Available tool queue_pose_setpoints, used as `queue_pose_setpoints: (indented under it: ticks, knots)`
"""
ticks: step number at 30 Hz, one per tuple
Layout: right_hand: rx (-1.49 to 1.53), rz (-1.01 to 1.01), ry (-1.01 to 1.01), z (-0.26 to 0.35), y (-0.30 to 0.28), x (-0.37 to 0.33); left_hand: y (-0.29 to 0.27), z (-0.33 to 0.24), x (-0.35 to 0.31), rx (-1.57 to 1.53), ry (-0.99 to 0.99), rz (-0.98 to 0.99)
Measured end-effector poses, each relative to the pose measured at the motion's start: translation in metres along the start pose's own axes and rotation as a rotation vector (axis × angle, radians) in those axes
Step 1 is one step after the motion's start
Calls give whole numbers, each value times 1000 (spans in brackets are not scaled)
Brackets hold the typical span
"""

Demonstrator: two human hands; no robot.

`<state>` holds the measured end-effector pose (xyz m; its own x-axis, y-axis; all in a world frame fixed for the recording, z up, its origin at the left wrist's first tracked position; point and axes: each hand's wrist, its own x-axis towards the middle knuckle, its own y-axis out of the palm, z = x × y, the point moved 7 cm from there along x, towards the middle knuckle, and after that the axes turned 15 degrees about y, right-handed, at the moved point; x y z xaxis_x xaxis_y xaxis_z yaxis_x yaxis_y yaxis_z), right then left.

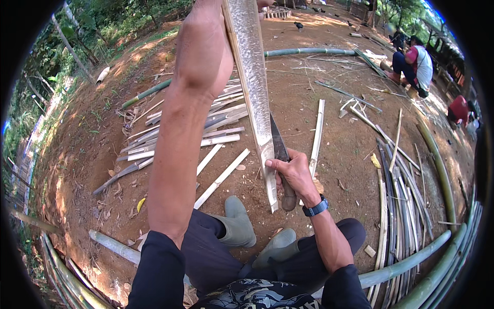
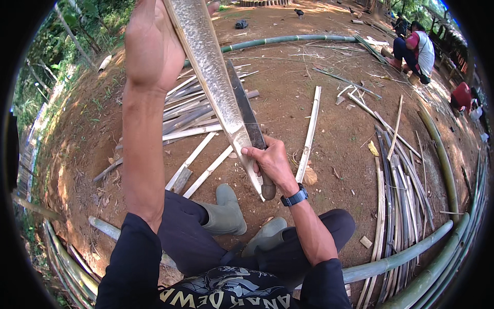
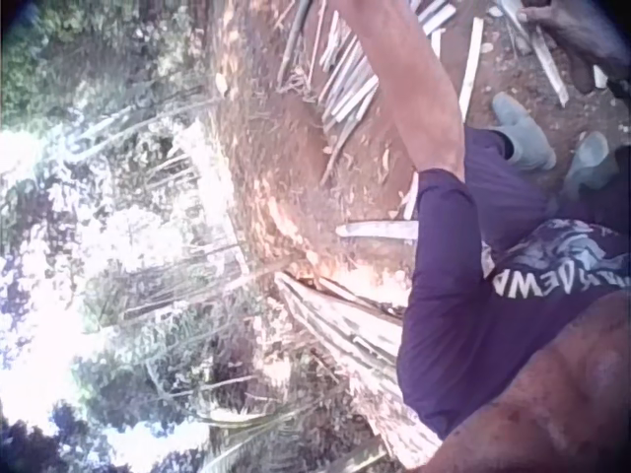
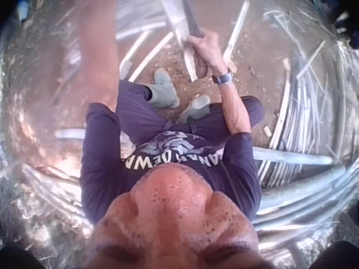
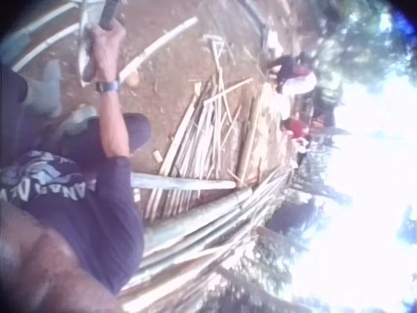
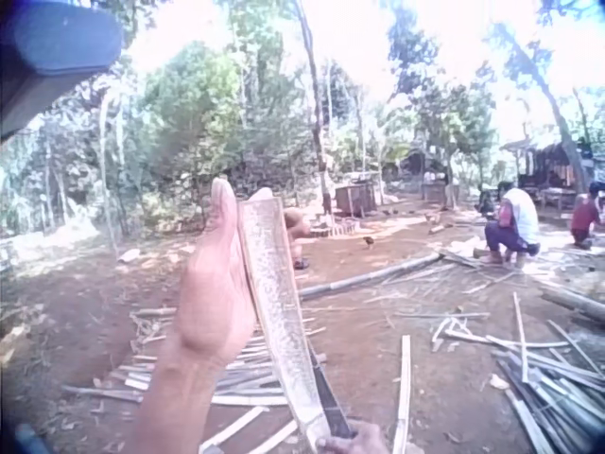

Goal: The person sits on the ground and uses a large knife to shave and smooth the surface of long bamboo strips. They hold the strips with one hand and draw the blade along the length to remove the outer layer, occasionally inspecting the finished surface before setting the piece aside.

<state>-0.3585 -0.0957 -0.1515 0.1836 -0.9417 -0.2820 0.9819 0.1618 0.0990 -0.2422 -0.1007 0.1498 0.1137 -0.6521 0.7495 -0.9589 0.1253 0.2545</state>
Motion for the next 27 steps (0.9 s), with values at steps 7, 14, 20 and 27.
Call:
queue_pose_setpoints:
  ticks: [7,14,20,27]
  knots:
    - [163,-181,-48,4,-38,1,-91,132,-148,396,-34,-127]
    - [276,-317,-79,-4,-61,1,-58,276,-316,215,-553,267]
    - [506,-331,-84,9,-91,-4,-50,287,-267,439,-418,316]
    - [1015,-9,-109,-8,-152,4,-100,251,-89,895,-214,373]
